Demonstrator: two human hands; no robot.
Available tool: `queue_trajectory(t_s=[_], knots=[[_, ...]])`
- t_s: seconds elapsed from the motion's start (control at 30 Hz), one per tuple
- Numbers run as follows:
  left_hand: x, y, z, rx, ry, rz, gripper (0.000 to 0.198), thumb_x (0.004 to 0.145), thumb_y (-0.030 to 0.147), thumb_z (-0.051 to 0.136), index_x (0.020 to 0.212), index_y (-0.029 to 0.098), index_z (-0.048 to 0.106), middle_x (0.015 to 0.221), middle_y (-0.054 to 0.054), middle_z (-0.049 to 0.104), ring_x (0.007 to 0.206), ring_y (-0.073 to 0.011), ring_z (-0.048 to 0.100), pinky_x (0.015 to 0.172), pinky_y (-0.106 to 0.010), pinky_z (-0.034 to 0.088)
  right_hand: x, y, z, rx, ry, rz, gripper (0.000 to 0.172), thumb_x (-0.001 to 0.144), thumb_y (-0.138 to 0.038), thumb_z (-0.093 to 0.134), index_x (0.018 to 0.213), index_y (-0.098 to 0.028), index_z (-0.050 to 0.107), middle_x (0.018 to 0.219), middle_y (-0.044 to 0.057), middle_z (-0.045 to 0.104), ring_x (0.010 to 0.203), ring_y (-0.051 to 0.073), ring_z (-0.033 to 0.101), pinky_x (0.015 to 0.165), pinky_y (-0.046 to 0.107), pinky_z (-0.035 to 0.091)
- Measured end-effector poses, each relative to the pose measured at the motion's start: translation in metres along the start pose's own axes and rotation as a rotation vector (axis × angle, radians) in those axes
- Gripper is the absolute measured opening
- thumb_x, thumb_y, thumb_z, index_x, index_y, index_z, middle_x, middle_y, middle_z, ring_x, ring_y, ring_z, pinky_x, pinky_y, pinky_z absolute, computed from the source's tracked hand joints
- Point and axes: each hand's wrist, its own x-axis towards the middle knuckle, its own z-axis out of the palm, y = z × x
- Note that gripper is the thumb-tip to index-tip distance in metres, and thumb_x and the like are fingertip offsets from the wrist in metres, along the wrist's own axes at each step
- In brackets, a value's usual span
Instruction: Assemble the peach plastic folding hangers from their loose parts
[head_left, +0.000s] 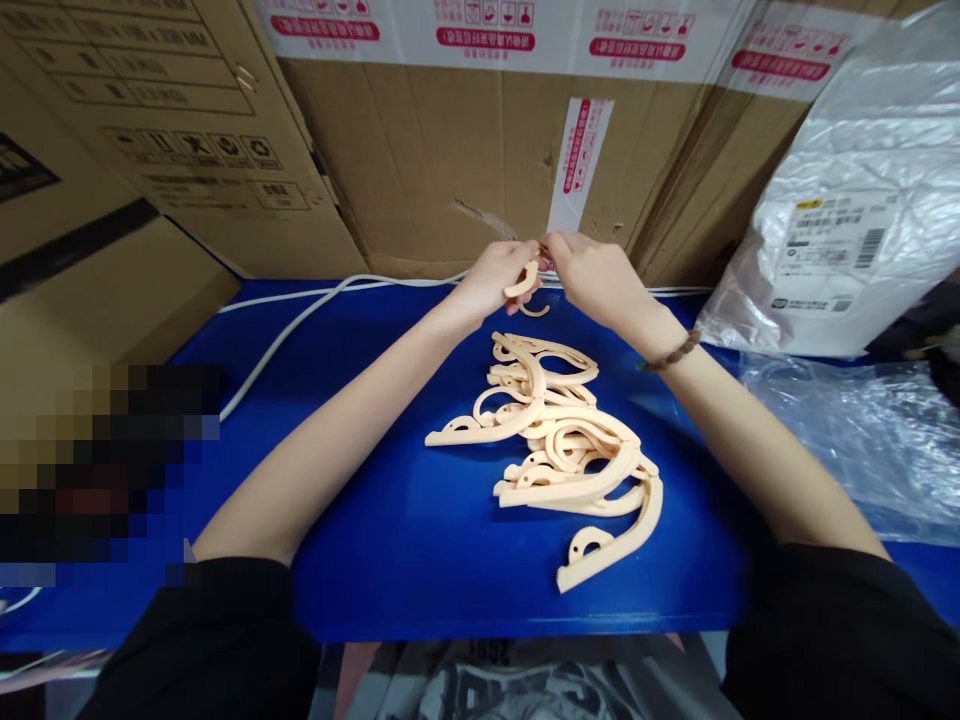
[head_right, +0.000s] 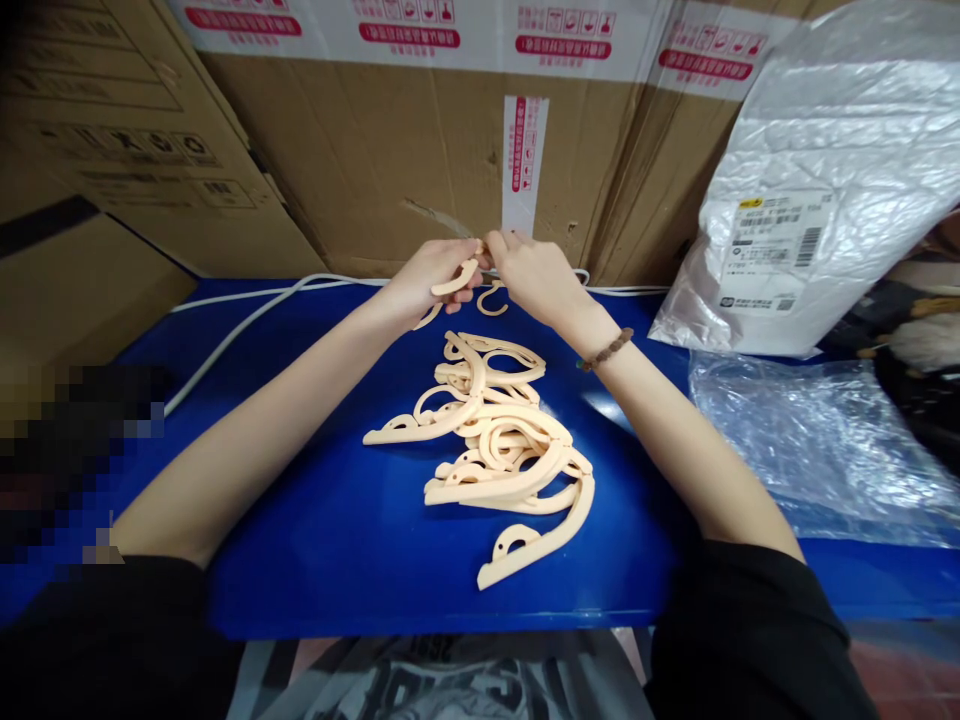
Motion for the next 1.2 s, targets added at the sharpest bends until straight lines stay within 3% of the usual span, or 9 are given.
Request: queue_trajectory(t_s=[0.1,0.23,0.4,0.5,0.6,0.73,0.8,0.97,1.2], knots=[[0.002,-0.008,0.002,0.381,0.117,0.179,0.035,0.104,0.025,0.041,0.072,0.019,0.052,0.067,-0.002,0.054,0.073,-0.0163,0.06,0.071,-0.024,0.042,0.002,-0.001,0.004,0.026,-0.03,0.07,0.039,0.098,-0.009,0.027,0.129,-0.009,0.051,0.112,0.02,0.069,0.099,0.03,0.066,0.076,0.034,0.041],[0.003,-0.02,-0.011,0.611,0.121,0.275,0.018,0.103,0.032,0.045,0.101,0.02,0.059,0.072,-0.003,0.057,0.087,-0.0234,0.065,0.08,-0.026,0.04,0.004,0.007,0.006,0.221,-0.035,0.148,0.035,0.097,-0.014,0.033,0.125,-0.012,0.054,0.108,0.017,0.071,0.092,0.027,0.065,0.077,0.032,0.042],[0.014,-0.041,-0.043,0.791,0.057,0.183,0.035,0.105,0.038,0.035,0.09,0.019,0.061,0.075,-0.005,0.064,0.078,-0.0202,0.062,0.073,-0.025,0.038,0.006,0.031,0.004,0.511,0.173,0.229,0.039,0.103,-0.025,0.027,0.135,-0.013,0.047,0.104,0.01,0.07,0.093,0.019,0.064,0.086,0.028,0.044],[0.019,-0.054,-0.052,0.864,-0.031,0.103,0.034,0.1,0.039,0.048,0.077,0.018,0.062,0.071,-0.005,0.068,0.071,-0.0189,0.061,0.069,-0.026,0.038,0.01,0.048,0.0,0.599,0.286,0.21,0.048,0.099,-0.023,0.04,0.145,-0.012,0.037,0.113,0.009,0.068,0.093,0.015,0.063,0.087,0.027,0.045],[0.018,-0.06,-0.051,0.93,-0.013,0.056,0.026,0.095,0.04,0.058,0.088,0.017,0.066,0.08,-0.007,0.073,0.079,-0.0216,0.065,0.073,-0.027,0.041,0.005,0.062,-0.004,0.557,0.34,0.232,0.041,0.093,-0.018,0.051,0.134,-0.015,0.047,0.111,0.008,0.069,0.091,0.015,0.063,0.084,0.027,0.046],[0.015,-0.061,-0.049,1.048,0.077,0.014,0.029,0.092,0.042,0.064,0.106,0.016,0.067,0.102,-0.014,0.074,0.1,-0.0304,0.067,0.082,-0.033,0.045,-0.029,0.076,-0.002,0.28,0.244,0.232,0.009,0.094,-0.024,0.052,0.099,-0.021,0.059,0.103,0.008,0.071,0.084,0.019,0.062,0.073,0.031,0.045],[0.014,-0.059,-0.049,1.1,0.108,-0.003,0.033,0.091,0.043,0.065,0.108,0.015,0.067,0.106,-0.017,0.074,0.105,-0.0345,0.067,0.085,-0.037,0.046,-0.053,0.081,0.004,0.121,0.217,0.239,0.014,0.095,-0.028,0.048,0.096,-0.02,0.06,0.099,0.01,0.071,0.083,0.022,0.063,0.067,0.032,0.042],[0.006,-0.051,-0.041,1.197,0.161,0.009,0.046,0.092,0.039,0.064,0.125,0.007,0.059,0.112,-0.023,0.071,0.108,-0.0397,0.066,0.09,-0.044,0.049,-0.105,0.098,0.036,0.162,0.094,0.189,0.02,0.089,-0.023,0.052,0.102,-0.016,0.065,0.103,0.014,0.069,0.089,0.027,0.066,0.071,0.037,0.049],[-0.01,-0.043,-0.019,1.163,-0.218,0.444,0.034,0.102,0.027,0.044,0.124,0.015,0.066,0.13,-0.011,0.065,0.125,-0.0264,0.057,0.104,-0.037,0.046,-0.117,0.105,0.056,0.336,-0.048,0.103,0.043,0.08,-0.007,0.045,0.114,-0.015,0.069,0.133,0.014,0.064,0.118,0.029,0.065,0.099,0.044,0.052]])
